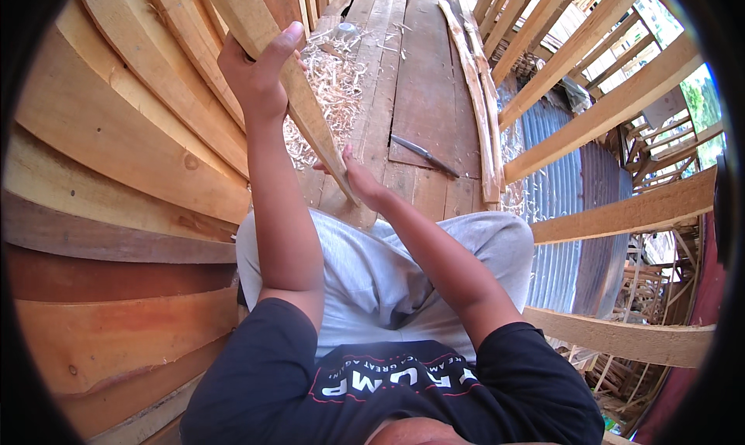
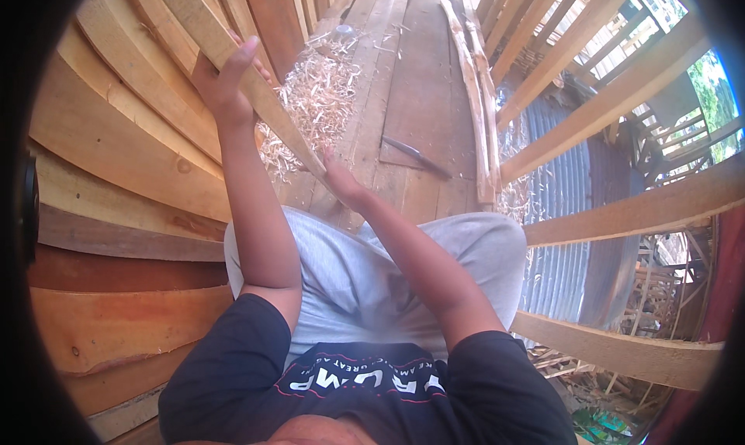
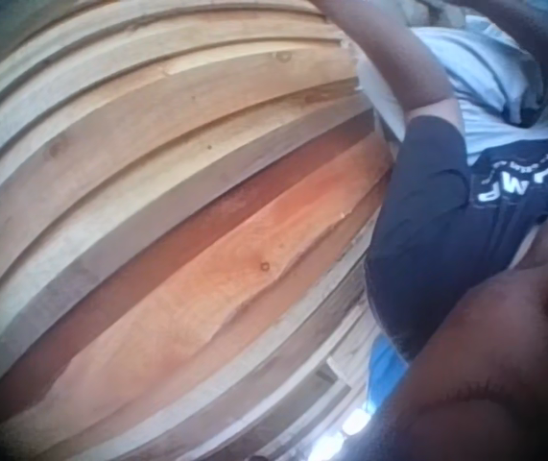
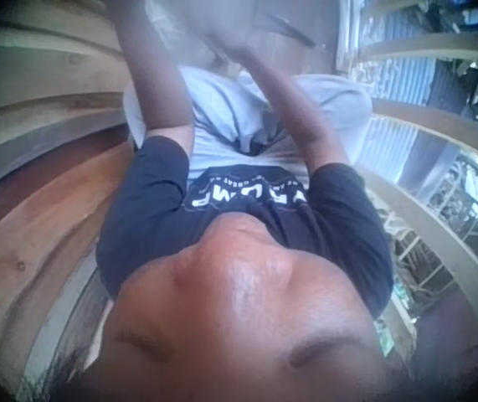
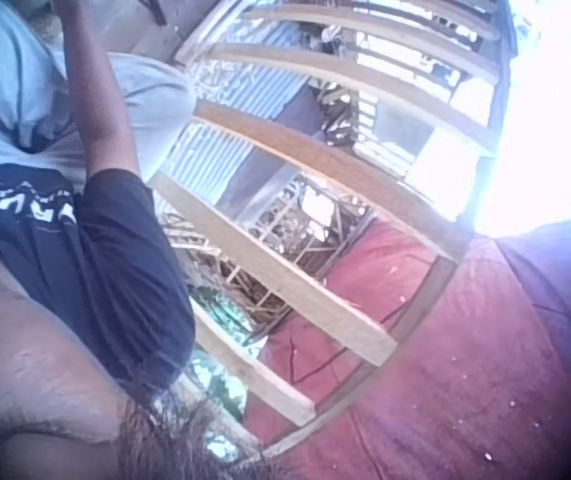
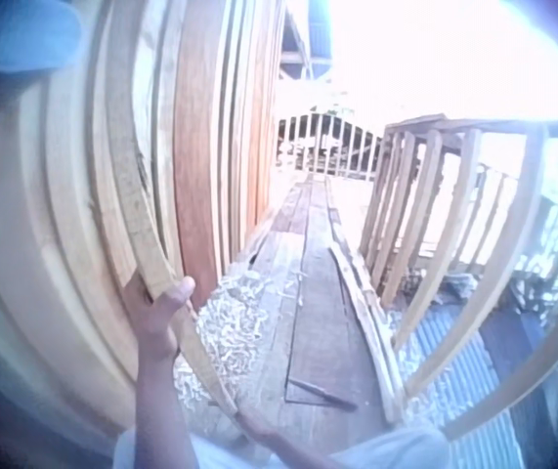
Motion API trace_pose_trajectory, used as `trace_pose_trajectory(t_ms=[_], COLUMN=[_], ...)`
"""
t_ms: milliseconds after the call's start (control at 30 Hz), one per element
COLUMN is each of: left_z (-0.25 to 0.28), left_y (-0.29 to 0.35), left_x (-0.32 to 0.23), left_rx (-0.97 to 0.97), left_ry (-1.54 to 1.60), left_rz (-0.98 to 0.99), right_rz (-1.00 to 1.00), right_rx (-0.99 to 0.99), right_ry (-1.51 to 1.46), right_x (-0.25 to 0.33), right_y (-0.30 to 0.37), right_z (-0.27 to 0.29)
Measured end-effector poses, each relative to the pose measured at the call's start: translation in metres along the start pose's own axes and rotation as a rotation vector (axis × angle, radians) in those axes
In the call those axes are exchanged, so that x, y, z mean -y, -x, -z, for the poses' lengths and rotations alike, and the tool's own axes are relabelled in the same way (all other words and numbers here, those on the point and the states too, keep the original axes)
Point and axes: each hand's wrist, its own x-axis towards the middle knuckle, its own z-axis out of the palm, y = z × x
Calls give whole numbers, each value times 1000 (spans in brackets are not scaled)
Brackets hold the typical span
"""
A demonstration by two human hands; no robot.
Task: The person sits on a wooden floor and uses a knife to carve a long, thin piece of wood. They repeatedly shave thin layers from the wood, creating wood shavings that accumulate on the floor.
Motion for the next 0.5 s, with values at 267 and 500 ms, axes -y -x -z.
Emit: trace_pose_trajectory(t_ms=[267,500], left_z=[-3,-16], left_y=[0,5], left_x=[3,-8], left_rx=[-89,-76], left_ry=[-84,-131], left_rz=[-57,-12], right_rz=[509,994], right_rx=[-293,-842], right_ry=[-251,466], right_x=[145,129], right_y=[9,13], right_z=[-57,-58])
